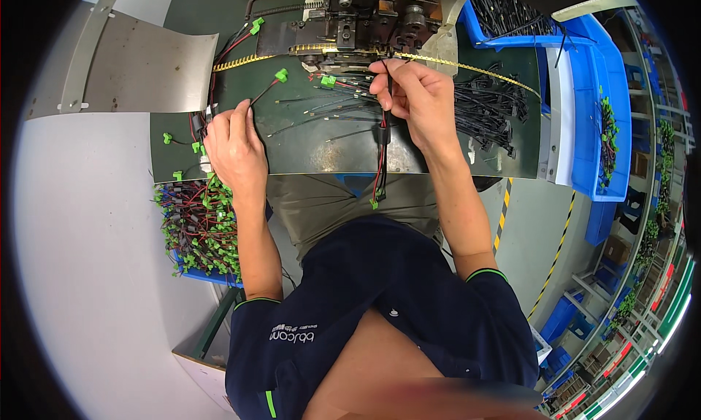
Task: The person assembles and processes electrical wire harnesses by hand at a production workstation, working with wires and connectors from bins.
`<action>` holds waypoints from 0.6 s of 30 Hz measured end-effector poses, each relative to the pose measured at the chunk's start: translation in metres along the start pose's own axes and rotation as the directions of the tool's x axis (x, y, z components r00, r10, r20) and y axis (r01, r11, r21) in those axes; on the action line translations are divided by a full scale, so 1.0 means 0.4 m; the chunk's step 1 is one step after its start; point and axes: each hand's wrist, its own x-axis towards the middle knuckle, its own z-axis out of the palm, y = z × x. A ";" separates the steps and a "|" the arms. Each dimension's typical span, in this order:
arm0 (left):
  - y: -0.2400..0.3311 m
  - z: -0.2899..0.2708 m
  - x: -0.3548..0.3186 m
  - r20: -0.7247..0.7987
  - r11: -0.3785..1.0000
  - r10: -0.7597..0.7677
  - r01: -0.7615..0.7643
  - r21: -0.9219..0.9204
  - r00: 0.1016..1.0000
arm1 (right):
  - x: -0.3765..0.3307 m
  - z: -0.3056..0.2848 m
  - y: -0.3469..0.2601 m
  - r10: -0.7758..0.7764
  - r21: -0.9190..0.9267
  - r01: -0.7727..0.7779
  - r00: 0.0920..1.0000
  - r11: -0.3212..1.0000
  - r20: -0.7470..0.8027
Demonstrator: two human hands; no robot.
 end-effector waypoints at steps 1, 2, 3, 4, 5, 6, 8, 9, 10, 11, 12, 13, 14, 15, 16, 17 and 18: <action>0.001 -0.002 0.000 0.000 1.000 0.005 -0.005 -0.009 1.000 | 0.000 0.000 0.000 0.001 0.013 -0.001 1.000 1.000 0.001; 0.003 -0.005 0.000 0.016 1.000 0.001 -0.001 -0.016 1.000 | 0.000 0.000 -0.001 0.002 0.016 -0.002 1.000 1.000 0.005; 0.004 -0.007 0.000 0.026 1.000 -0.002 0.003 -0.024 1.000 | 0.000 0.000 -0.002 0.003 0.021 -0.003 1.000 1.000 0.006; 0.005 -0.007 0.001 0.025 1.000 0.000 0.001 -0.026 1.000 | -0.001 0.001 -0.003 0.003 0.027 -0.003 1.000 1.000 0.006; 0.006 -0.006 0.001 0.018 1.000 0.002 -0.002 -0.028 1.000 | -0.002 0.002 -0.005 0.015 0.033 -0.015 1.000 0.999 0.001; 0.006 -0.005 0.001 0.011 1.000 0.007 -0.007 -0.031 1.000 | -0.002 0.003 -0.006 0.025 0.040 -0.025 1.000 0.999 -0.004; 0.005 0.000 0.000 -0.020 0.999 0.012 -0.013 -0.046 1.000 | -0.004 0.005 -0.010 0.047 0.058 -0.046 0.999 0.997 -0.010; 0.004 0.003 -0.002 -0.021 0.999 0.006 -0.007 -0.050 1.000 | -0.004 0.006 -0.011 0.061 0.068 -0.060 0.998 0.996 -0.014; 0.002 0.005 -0.004 -0.036 0.998 0.014 -0.016 -0.058 0.999 | -0.005 0.007 -0.013 0.067 0.084 -0.066 0.998 0.994 -0.015; 0.001 0.006 -0.006 -0.038 0.998 0.012 -0.014 -0.063 0.999 | -0.004 0.007 -0.015 0.085 0.087 -0.083 0.996 0.993 -0.018; 0.000 0.007 -0.005 -0.039 0.998 0.010 -0.013 -0.068 0.999 | -0.003 0.008 -0.016 0.095 0.095 -0.093 0.995 0.991 -0.019; 0.000 0.006 -0.003 -0.042 0.997 0.015 -0.018 -0.071 0.999 | -0.003 0.008 -0.018 0.094 0.109 -0.093 0.996 0.990 -0.008; 0.002 0.005 0.003 -0.046 0.997 0.021 -0.024 -0.075 0.999 | -0.003 0.009 -0.019 0.102 0.096 -0.100 0.995 0.990 -0.020; 0.007 0.000 0.008 -0.077 0.995 0.055 -0.061 -0.083 0.995 | -0.004 0.010 -0.021 0.099 0.089 -0.097 0.995 0.991 -0.020; 0.015 -0.009 0.015 -0.081 0.995 0.048 -0.055 -0.082 0.996 | -0.007 0.011 -0.023 0.094 0.085 -0.092 0.995 0.992 -0.015; 0.025 -0.020 0.022 -0.111 0.993 0.068 -0.078 -0.084 0.992 | -0.011 0.012 -0.025 0.082 0.057 -0.082 0.997 0.995 0.005; 0.038 -0.035 0.028 -0.142 0.991 0.087 -0.100 -0.085 0.986 | -0.020 0.014 -0.027 0.067 0.031 -0.068 0.997 0.997 0.032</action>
